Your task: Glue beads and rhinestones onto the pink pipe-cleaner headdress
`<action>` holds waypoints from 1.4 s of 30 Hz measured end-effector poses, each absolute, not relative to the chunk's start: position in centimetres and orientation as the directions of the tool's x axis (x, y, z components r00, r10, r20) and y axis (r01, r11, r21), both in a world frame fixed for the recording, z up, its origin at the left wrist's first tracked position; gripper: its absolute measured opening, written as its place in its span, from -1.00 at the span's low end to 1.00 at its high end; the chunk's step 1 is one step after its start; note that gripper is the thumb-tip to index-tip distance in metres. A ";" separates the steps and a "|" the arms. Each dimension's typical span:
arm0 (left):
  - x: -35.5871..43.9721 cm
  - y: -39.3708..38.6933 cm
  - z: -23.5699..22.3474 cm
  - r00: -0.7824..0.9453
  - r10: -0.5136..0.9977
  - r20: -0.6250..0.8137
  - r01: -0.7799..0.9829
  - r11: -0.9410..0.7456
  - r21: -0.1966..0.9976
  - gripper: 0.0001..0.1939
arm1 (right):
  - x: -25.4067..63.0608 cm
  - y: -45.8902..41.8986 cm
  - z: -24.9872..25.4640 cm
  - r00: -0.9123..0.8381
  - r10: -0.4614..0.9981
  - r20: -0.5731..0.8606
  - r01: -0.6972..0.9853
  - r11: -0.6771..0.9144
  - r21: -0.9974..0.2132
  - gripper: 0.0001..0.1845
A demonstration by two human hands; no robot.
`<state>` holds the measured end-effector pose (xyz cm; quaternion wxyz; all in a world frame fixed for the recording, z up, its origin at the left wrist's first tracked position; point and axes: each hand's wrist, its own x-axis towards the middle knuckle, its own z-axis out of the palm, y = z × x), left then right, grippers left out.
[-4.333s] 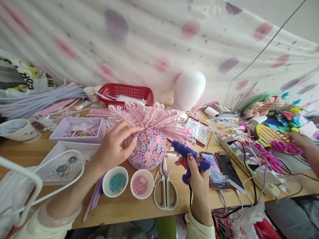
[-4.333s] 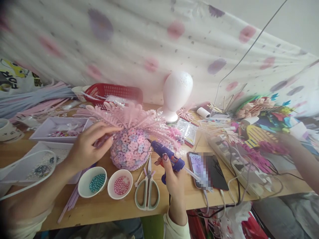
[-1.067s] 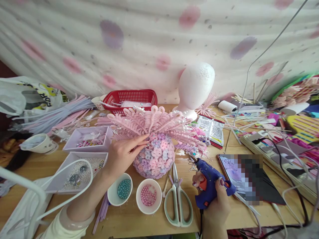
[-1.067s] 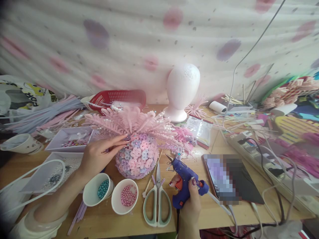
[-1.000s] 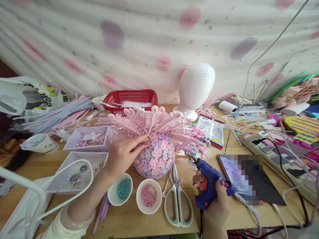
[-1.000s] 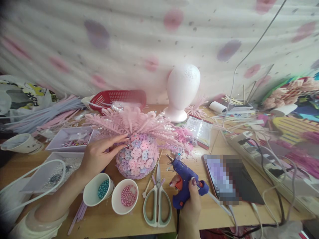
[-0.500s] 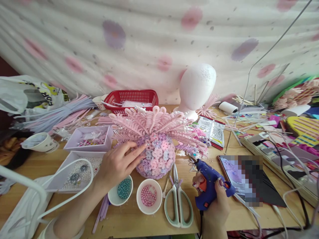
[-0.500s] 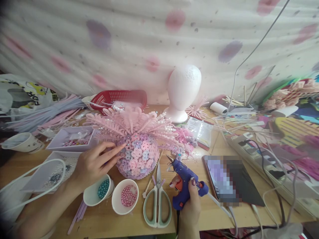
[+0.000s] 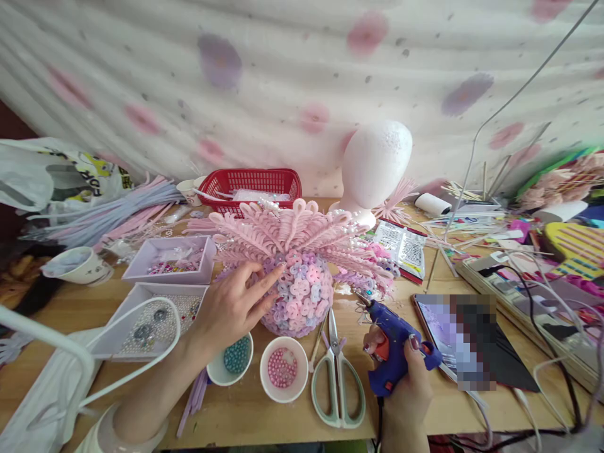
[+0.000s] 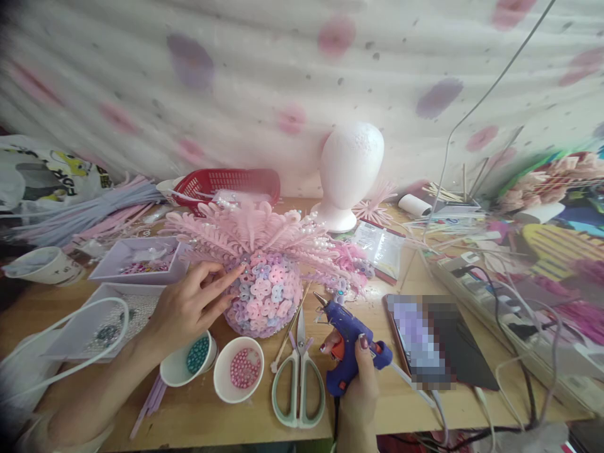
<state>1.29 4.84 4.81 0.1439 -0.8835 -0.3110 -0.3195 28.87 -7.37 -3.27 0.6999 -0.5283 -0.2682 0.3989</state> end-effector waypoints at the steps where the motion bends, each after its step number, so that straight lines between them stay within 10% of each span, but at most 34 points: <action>1: 1.2 4.8 4.8 0.596 0.458 0.659 0.641 -0.766 -0.048 -0.63 | 29.0 -7.4 -3.4 0.536 0.843 -0.044 -0.274 0.124 -0.954 -0.43; 18: 0.5 3.7 5.7 0.486 0.563 0.669 0.665 -0.734 0.135 -0.63 | 27.6 -6.7 -2.6 0.620 0.783 -0.053 -0.239 0.124 -0.963 -0.42; 42: 1.0 4.3 4.4 0.565 0.616 0.549 0.707 -0.704 0.063 -0.56 | 27.4 -5.7 -0.3 0.601 0.799 0.002 -0.064 0.051 -0.997 -0.33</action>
